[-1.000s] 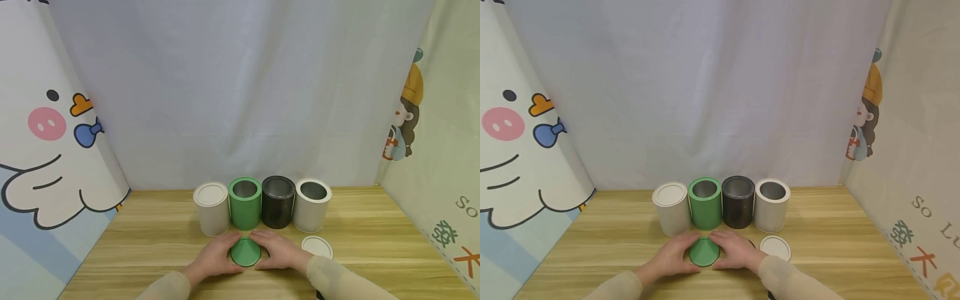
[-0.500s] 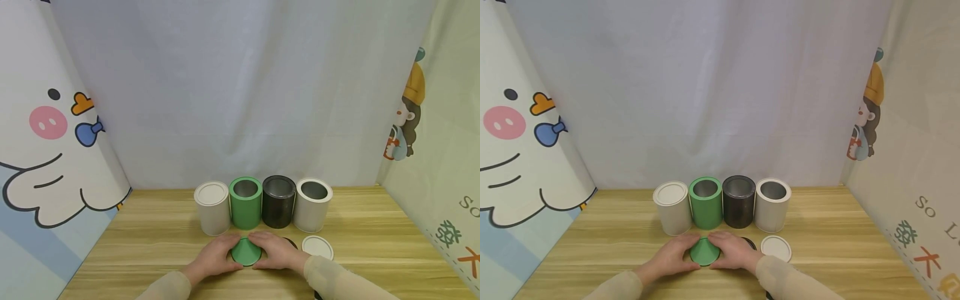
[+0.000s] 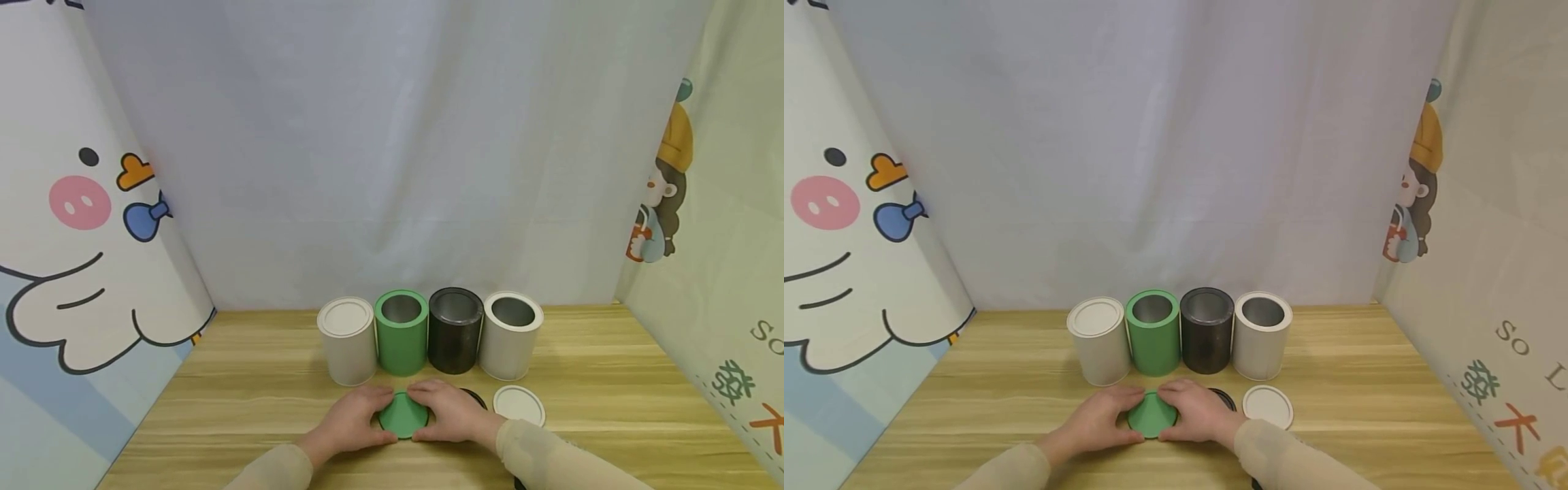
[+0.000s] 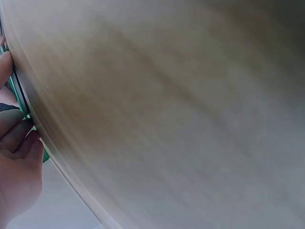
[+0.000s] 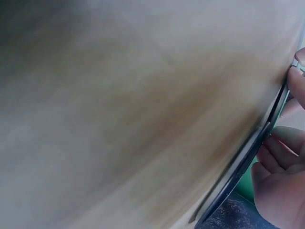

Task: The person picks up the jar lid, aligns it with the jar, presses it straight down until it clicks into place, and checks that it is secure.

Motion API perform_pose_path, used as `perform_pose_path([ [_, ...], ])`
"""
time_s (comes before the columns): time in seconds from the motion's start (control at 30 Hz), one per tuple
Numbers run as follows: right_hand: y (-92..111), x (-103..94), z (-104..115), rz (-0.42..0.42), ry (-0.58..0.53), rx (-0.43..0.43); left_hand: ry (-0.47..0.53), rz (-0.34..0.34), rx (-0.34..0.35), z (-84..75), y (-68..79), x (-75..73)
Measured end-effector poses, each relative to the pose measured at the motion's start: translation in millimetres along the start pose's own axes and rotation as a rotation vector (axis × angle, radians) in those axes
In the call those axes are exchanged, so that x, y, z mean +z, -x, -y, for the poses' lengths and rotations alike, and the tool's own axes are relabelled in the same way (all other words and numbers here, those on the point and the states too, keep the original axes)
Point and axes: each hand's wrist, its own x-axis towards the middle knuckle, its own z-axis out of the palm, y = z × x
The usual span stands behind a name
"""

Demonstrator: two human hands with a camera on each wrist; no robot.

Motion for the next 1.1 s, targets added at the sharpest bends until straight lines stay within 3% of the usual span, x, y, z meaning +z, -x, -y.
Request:
perform_pose_path([
  [0.47, 5.9, -3.4, 4.5, -0.015, -0.015, 0.002, 0.016, -0.002, 0.041, 0.9, -0.8, -2.2],
  [0.8, 12.7, -9.6, 1.9, -0.078, -0.107, -0.032, 0.063, 0.024, 0.046, -0.9, -2.8, -4.9],
  [0.93, 15.1, -11.0, 0.7, -0.103, -0.139, -0.038, 0.104, -0.007, 0.038, -1.5, -3.8, -6.8],
  [1.1, 17.3, -15.8, 0.3, -0.139, -0.162, -0.058, 0.155, -0.094, 0.083, -3.7, -6.0, -12.2],
])
